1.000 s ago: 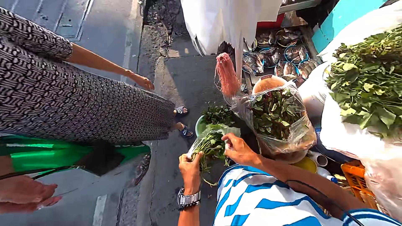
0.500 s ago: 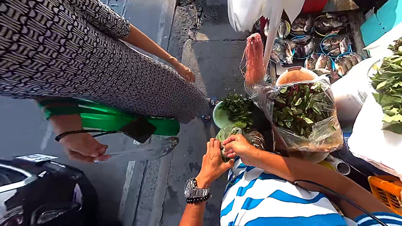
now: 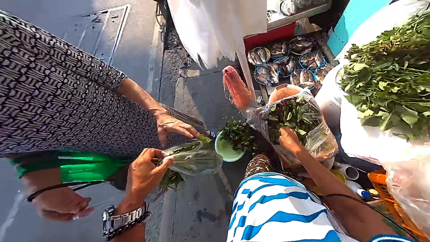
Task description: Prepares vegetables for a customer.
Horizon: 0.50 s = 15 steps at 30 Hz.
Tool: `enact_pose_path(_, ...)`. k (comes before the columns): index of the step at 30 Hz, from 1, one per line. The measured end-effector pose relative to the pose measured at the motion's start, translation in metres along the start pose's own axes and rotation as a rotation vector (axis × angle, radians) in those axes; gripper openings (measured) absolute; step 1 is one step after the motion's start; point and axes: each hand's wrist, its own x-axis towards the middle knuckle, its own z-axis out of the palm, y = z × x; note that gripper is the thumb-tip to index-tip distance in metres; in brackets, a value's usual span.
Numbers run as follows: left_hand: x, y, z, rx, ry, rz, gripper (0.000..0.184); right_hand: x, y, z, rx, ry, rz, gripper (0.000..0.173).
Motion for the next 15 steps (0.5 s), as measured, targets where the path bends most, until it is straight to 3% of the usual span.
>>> enact_pose_path(3,0.021,-0.001,-0.033,0.058,0.015,-0.035,0.034,-0.002,0.065,0.000,-0.026,-0.154,0.196,0.038)
enact_pose_path(7,0.045,-0.014,-0.055,0.123,0.031,-0.081,0.030,-0.015,0.105,0.010,0.005,-0.232,0.246,0.035)
enact_pose_path(15,0.078,-0.031,-0.054,-0.035,0.148,-0.300,0.045,-0.006,0.106,-0.001,0.343,0.067,0.396,0.047)
